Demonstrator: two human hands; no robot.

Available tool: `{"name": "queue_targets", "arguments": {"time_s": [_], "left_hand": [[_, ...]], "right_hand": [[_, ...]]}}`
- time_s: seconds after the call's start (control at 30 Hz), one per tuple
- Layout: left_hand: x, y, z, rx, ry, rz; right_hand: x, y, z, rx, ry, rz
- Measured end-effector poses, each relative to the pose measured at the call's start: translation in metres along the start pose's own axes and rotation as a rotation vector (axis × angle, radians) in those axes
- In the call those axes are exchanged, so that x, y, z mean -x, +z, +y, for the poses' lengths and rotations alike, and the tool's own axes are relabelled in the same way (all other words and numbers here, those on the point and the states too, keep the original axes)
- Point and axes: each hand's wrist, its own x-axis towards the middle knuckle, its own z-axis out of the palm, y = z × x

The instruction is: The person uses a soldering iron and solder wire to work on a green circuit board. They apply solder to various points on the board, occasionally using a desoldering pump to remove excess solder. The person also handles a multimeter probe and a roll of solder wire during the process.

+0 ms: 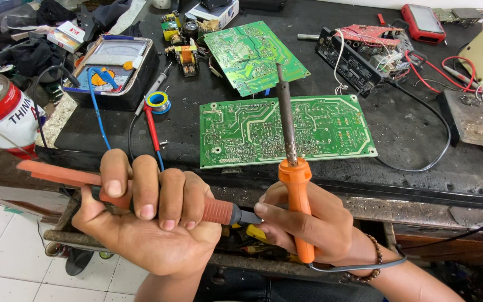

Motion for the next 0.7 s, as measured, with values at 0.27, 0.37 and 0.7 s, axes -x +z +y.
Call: {"name": "queue_targets", "arguments": {"time_s": [0.27, 0.37, 0.7], "left_hand": [[0.002, -0.003, 0.001, -0.087, 0.001, 0.018], [0.004, 0.000, 0.000, -0.144, 0.006, 0.017], [-0.004, 0.017, -0.007, -0.121, -0.082, 0.151]], "right_hand": [[0.013, -0.004, 0.001, -0.013, 0.043, -0.034], [0.020, -0.006, 0.001, 0.026, 0.016, -0.055], [0.016, -0.006, 0.006, -0.029, 0.072, -0.001]]}}
